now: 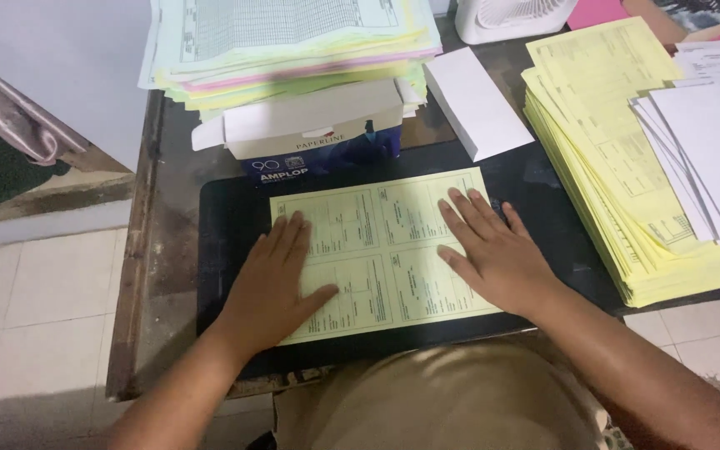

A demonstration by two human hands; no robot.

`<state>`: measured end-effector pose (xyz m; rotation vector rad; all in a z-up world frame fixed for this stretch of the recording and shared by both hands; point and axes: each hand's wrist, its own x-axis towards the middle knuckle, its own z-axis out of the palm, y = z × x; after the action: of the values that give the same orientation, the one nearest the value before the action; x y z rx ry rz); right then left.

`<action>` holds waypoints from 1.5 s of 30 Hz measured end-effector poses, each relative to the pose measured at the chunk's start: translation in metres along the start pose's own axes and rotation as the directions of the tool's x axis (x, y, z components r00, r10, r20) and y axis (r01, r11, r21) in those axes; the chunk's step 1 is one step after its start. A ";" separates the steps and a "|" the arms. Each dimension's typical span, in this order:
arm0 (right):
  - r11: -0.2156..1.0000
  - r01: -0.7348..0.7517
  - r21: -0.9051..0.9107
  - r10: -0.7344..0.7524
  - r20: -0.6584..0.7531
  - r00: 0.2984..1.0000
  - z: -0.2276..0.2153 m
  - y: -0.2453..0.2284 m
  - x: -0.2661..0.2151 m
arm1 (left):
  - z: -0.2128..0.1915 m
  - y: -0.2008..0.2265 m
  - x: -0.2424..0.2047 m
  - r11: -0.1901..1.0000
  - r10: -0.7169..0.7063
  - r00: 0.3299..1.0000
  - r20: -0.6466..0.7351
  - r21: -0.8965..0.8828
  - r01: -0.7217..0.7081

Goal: Folding paper documents and inserting them into envelopes at a workstation.

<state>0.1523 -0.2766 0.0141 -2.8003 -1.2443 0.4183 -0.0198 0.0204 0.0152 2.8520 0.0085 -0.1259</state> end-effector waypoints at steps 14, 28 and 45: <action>0.890 0.363 0.275 -0.366 -0.041 0.930 0.003 0.025 -0.066 | 0.019 0.013 -0.089 0.967 -0.012 0.999 -0.045 -0.256 0.000; 0.888 0.157 0.433 -0.181 0.013 0.983 -0.020 0.025 -0.081 | -0.004 0.019 -0.093 0.847 -0.160 0.924 -0.347 -0.529 -0.052; 0.830 0.557 -0.018 -0.324 -0.830 0.455 -0.161 -0.024 -0.007 | -0.139 -0.004 -0.017 0.862 0.202 0.319 -0.926 0.014 -0.507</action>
<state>0.1731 -0.2553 0.1738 -1.8504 -1.4138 -0.6451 -0.0254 0.0639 0.1486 2.1510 -0.3610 1.4373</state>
